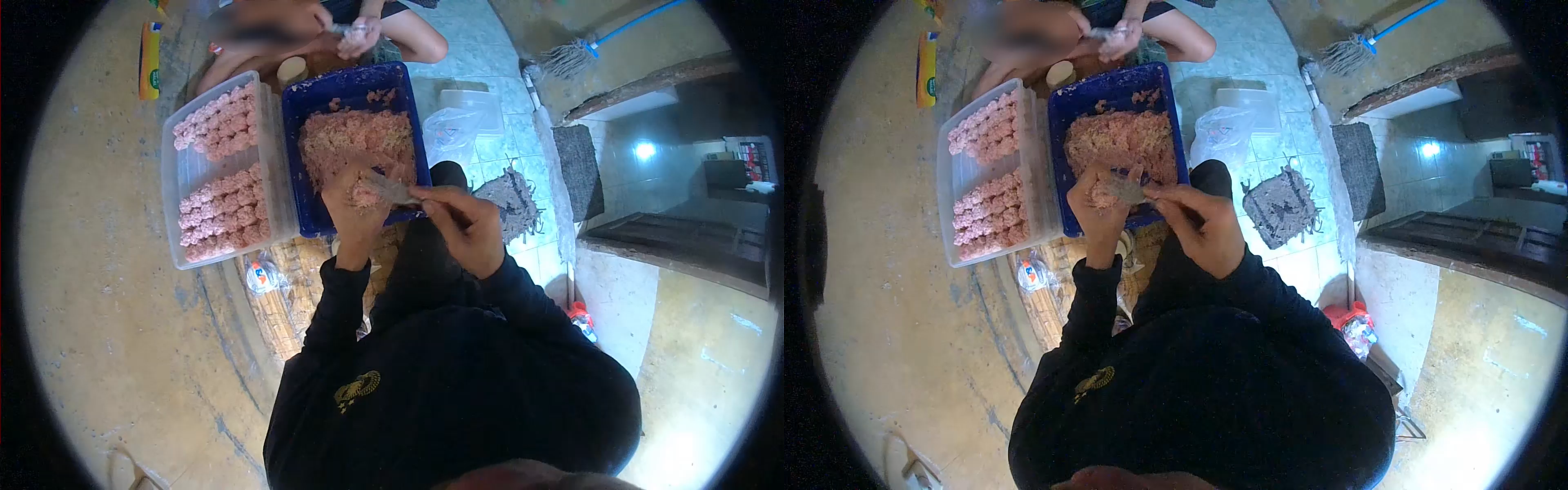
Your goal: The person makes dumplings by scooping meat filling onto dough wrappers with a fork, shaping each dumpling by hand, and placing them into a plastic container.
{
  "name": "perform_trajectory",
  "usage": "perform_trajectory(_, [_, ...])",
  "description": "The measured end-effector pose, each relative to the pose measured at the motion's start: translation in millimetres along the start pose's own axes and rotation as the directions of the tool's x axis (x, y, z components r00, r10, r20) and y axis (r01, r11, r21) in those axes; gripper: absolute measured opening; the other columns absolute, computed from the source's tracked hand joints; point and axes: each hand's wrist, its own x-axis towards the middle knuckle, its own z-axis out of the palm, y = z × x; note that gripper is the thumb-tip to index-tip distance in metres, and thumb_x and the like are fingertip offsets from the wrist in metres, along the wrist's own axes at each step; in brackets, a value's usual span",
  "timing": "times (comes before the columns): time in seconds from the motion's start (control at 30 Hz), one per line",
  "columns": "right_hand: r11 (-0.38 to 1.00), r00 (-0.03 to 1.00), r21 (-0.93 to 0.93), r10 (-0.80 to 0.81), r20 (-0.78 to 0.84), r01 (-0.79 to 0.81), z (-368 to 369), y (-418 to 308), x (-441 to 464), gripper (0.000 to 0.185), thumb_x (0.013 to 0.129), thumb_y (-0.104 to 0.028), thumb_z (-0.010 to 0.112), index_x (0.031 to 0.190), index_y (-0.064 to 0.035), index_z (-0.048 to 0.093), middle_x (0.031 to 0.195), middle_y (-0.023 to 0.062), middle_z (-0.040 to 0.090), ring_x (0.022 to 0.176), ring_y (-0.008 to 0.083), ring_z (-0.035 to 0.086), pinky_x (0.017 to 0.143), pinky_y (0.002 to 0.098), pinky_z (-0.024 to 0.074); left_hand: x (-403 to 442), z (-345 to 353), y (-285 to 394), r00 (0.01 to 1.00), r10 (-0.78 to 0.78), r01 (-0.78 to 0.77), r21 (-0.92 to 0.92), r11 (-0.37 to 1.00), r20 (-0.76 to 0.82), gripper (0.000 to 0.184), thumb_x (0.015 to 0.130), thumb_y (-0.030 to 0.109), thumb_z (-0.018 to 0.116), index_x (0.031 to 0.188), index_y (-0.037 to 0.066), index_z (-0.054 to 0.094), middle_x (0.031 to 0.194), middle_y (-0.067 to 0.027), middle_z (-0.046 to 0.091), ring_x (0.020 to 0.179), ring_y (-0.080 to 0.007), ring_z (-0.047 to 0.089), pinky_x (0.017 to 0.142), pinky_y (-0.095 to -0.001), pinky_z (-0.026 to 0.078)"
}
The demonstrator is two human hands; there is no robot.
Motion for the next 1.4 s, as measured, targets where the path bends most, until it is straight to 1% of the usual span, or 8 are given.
perform_trajectory(0.27, [0.997,0.978,0.019,-0.068,-0.198,0.073,-15,8,14,0.021,0.099,0.0,0.058,0.117,0.0036,0.07,0.108,0.0088,0.074,0.092,0.0098,0.065,0.083,0.0233,0.0507,14,18,33,0.986,-0.069,0.092,0.148,0.985,-0.155,0.034,0.069,0.002,0.081,0.102,0.003,0.072,0.101,-0.0085,0.072,0.09,-0.0154,0.068,0.082,-0.028,0.053])
perform_trajectory(0.57, [0.986,0.984,-0.099,-0.142,-0.111,0.131,-12,-4,3,0.022,0.093,0.001,0.063,0.113,0.0025,0.07,0.105,0.0213,0.073,0.09,0.0313,0.074,0.075,0.0346,0.0573,-1,4,-14,0.98,-0.155,0.132,0.175,0.976,0.126,0.031,0.07,0.001,0.084,0.097,0.001,0.069,0.095,-0.007,0.068,0.086,-0.0151,0.065,0.078,-0.0294,0.052])
perform_trajectory(0.8, [0.952,0.954,-0.085,-0.286,0.094,0.294,7,-15,31,0.045,0.092,0.005,0.058,0.136,-0.007,0.06,0.115,0.0189,0.071,0.096,0.0339,0.071,0.079,0.0401,0.0557,-21,-17,-33,0.91,-0.414,0.41,-0.149,0.9,0.006,0.022,0.083,0.0,0.068,0.104,-0.002,0.065,0.096,-0.0064,0.067,0.085,-0.0141,0.063,0.074,-0.0283,0.051])
perform_trajectory(0.93, [0.782,0.554,0.223,-0.582,0.596,0.582,75,10,88,0.03,0.086,-0.013,0.067,0.116,-0.0086,0.07,0.094,0.0202,0.069,0.085,0.0368,0.067,0.075,0.0455,0.052,-45,-36,-52,0.841,-0.535,0.539,-0.219,0.813,0.081,0.025,0.087,0.002,0.067,0.111,-0.001,0.062,0.099,-0.0073,0.068,0.09,-0.0144,0.064,0.077,-0.0285,0.052])
perform_trajectory(1.0, [0.824,0.52,-0.075,-0.282,0.806,0.562,115,-10,136,0.019,0.083,-0.012,0.067,0.1,-0.0064,0.072,0.093,0.0191,0.07,0.09,0.0366,0.067,0.079,0.0449,0.0515,-50,-53,-55,0.839,-0.544,0.538,-0.132,0.832,-0.006,0.025,0.089,0.004,0.068,0.113,0.002,0.062,0.101,-0.0076,0.068,0.093,-0.0142,0.065,0.078,-0.0289,0.053])
perform_trajectory(1.07, [0.76,0.749,-0.168,-0.532,0.395,0.628,158,12,169,0.012,0.077,-0.01,0.067,0.084,-0.0012,0.07,0.09,0.0208,0.069,0.087,0.04,0.067,0.08,0.0472,0.0535,-37,-37,-22,0.784,-0.62,0.567,-0.418,0.71,0.011,0.018,0.088,0.002,0.064,0.104,-0.005,0.061,0.09,-0.0068,0.07,0.083,-0.0175,0.068,0.078,-0.03,0.054])
perform_trajectory(1.2, [0.569,0.632,-0.426,-0.228,0.74,0.704,187,-25,189,0.017,0.073,-0.013,0.072,0.085,-0.001,0.071,0.094,0.0194,0.071,0.09,0.0379,0.069,0.079,0.0465,0.0542,-50,-85,-59,0.877,-0.427,0.322,0.388,0.864,0.221,0.034,0.084,0.009,0.077,0.11,-0.003,0.059,0.092,-0.0113,0.073,0.085,-0.02,0.072,0.075,-0.0307,0.056])
perform_trajectory(1.4, [0.746,0.678,-0.258,-0.331,0.657,0.614,153,-8,195,0.014,0.078,-0.016,0.066,0.071,-0.0035,0.069,0.074,0.0192,0.068,0.078,0.0333,0.07,0.071,0.0471,0.0524,-42,-89,4,0.825,-0.527,0.448,0.332,0.83,0.203,0.047,0.081,0.005,0.081,0.123,-0.002,0.06,0.098,-0.0085,0.073,0.088,-0.0151,0.069,0.08,-0.0288,0.055])
